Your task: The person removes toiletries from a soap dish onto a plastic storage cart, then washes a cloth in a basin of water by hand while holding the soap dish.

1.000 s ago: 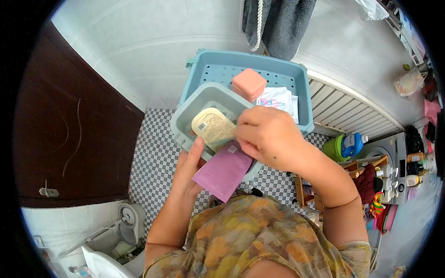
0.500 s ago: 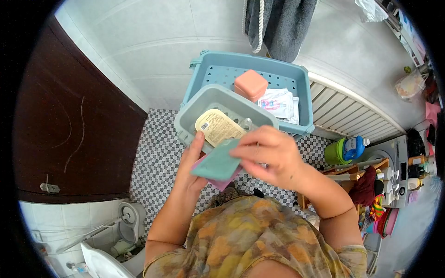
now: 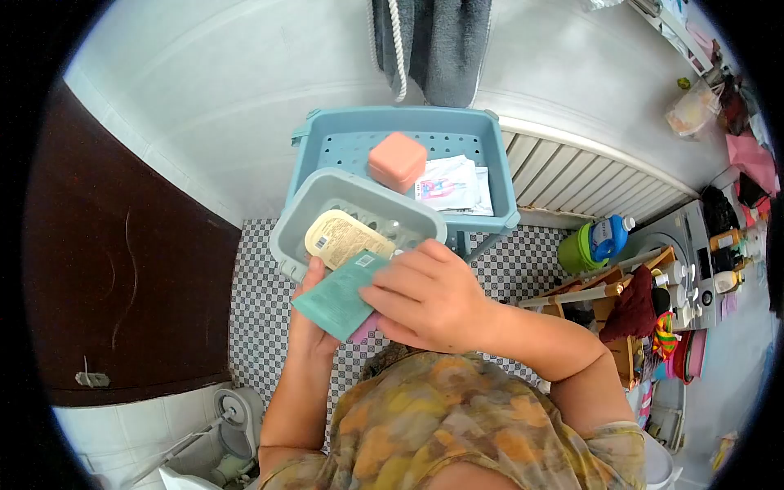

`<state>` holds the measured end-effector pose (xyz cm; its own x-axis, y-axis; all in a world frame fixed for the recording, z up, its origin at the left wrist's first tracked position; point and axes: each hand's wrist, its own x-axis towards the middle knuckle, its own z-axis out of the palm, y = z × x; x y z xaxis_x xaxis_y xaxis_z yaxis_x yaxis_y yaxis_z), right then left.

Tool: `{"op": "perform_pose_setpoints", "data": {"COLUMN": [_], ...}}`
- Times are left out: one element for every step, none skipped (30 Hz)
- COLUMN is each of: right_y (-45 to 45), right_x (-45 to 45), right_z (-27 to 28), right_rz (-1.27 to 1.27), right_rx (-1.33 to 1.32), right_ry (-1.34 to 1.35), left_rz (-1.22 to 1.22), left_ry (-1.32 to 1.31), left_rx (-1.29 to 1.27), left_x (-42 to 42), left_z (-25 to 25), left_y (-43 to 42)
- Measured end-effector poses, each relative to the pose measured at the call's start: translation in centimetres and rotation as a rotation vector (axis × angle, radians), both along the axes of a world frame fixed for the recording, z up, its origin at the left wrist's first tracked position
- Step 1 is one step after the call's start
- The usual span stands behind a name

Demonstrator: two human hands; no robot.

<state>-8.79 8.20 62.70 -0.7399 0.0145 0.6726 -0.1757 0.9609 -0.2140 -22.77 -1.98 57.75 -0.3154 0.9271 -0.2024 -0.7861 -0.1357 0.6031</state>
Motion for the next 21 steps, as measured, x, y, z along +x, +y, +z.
{"op": "perform_pose_setpoints", "data": {"right_y": [0.0, 0.0, 0.0, 0.0, 0.2, 0.4, 0.7, 1.1, 1.6, 2.3, 3.2, 3.9, 4.7, 5.9, 7.2, 8.8, 10.5, 12.2, 13.8, 15.0, 15.7], "right_x": [-0.1, -0.2, -0.3, -0.5, -0.8, -1.0, -1.0, -1.1, -1.1, -0.9, -0.7, -0.2, 0.2, 0.3, 0.3, 0.2, 0.2, 0.2, 0.4, 0.4, 0.3], "right_z": [0.0, 0.0, 0.1, 0.1, 0.1, 0.1, 0.3, 0.8, 1.2, 1.4, 1.7, 2.3, 2.9, 2.8, 2.4, 1.6, 0.3, -1.0, -2.4, -3.4, -4.1], "right_rz": [-0.006, -0.021, -0.035, -0.039, -0.067, -0.092, -0.092, -0.086, -0.077, -0.077, -0.078, -0.17, -0.262, -0.355, -0.451, -0.476, -0.5, -0.5, -0.557, -0.612, -0.612], "right_rx": [0.0, 0.0, 0.001, 0.002, 0.021, 0.041, 0.041, -0.051, -0.145, -0.223, -0.302, -0.353, -0.403, -0.476, -0.547, -0.674, -0.8, -0.802, -0.791, -0.778, -0.779], "right_ry": [0.002, 0.013, 0.024, 0.026, 0.082, 0.137, 0.137, 0.209, 0.279, 0.32, 0.36, 0.354, 0.347, 0.364, 0.38, 0.37, 0.359, 0.356, 0.265, 0.174, 0.17], "left_rz": [0.052, 0.105, 0.1, 0.13, 0.162, 0.16, 0.157, 0.156, 0.163, 0.19, 0.217, 0.224, 0.231, 0.22, 0.209, 0.185, 0.188, 0.181, 0.173, 0.174, 0.172], "left_ry": [0.021, 0.043, 0.045, 0.062, 0.078, 0.079, 0.066, 0.052, 0.049, 0.061, 0.074, 0.072, 0.069, 0.074, 0.08, 0.187, 0.185, 0.188, 0.191, 0.188, 0.199], "left_rx": [-0.053, -0.104, -0.104, -0.14, -0.176, -0.175, -0.177, -0.18, -0.183, -0.181, -0.181, -0.212, -0.216, -0.214, -0.213, -0.235, -0.237, -0.215, -0.194, -0.196, -0.191], "left_x": [0.1, 0.2, 0.3, 0.4, 0.4, 0.2, -0.1, -0.4, -0.3, -0.1, 0.0, 0.0, 0.0, 0.0, -0.1, 0.0, 0.1, 0.1, 0.1, 0.1, 0.1], "left_z": [0.3, 0.5, 0.6, 0.7, 0.8, 0.4, -0.3, -0.7, -0.6, -0.4, -0.2, 0.2, 0.1, 0.0, -0.2, -0.5, -0.6, -0.7, -0.8, -0.9, -1.0], "left_y": [-0.1, -0.1, -0.1, -0.2, -0.2, -0.2, -0.3, -0.4, -0.4, -0.5, -0.6, -0.7, -0.8, -0.9, -1.0, -1.1, -1.1, -1.2, -1.3, -1.3, -1.3]}}
